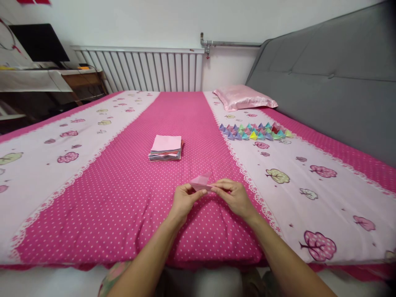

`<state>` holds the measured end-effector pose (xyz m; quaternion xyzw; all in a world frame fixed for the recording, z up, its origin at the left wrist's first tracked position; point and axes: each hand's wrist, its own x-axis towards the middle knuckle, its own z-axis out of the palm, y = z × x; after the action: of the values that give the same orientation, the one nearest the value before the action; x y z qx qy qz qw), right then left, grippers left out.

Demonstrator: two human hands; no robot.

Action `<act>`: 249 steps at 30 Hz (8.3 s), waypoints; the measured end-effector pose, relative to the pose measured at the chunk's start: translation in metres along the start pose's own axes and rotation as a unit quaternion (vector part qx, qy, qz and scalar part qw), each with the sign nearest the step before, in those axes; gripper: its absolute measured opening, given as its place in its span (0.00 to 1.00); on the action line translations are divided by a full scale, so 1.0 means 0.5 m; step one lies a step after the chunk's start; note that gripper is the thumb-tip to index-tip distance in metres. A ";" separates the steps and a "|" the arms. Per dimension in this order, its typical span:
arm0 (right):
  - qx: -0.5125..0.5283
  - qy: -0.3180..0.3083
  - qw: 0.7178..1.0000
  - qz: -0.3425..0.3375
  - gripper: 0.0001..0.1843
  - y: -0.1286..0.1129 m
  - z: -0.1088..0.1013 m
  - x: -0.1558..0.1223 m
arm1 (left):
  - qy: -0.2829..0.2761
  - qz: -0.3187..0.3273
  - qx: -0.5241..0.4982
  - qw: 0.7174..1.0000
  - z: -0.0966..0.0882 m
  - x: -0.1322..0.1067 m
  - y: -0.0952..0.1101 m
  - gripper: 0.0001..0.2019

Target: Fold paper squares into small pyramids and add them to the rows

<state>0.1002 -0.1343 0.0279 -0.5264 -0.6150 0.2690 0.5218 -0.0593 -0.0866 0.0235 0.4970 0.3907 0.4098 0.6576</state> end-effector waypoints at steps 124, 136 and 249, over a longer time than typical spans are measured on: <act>0.027 0.049 0.998 0.006 0.09 -0.013 0.007 -0.001 | 0.012 0.021 -0.036 0.999 0.003 -0.001 0.002 0.12; 0.033 0.031 0.999 0.019 0.11 -0.014 0.007 -0.005 | 0.018 0.044 -0.006 0.999 0.005 -0.007 0.013 0.07; 0.122 0.063 0.990 0.030 0.08 -0.012 0.009 -0.006 | -0.059 0.133 0.018 0.989 0.002 -0.001 -0.003 0.05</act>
<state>0.0937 -0.1378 0.0309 -0.4930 -0.5276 0.3240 0.6112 -0.0583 -0.0875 0.0224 0.5797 0.2890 0.4568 0.6097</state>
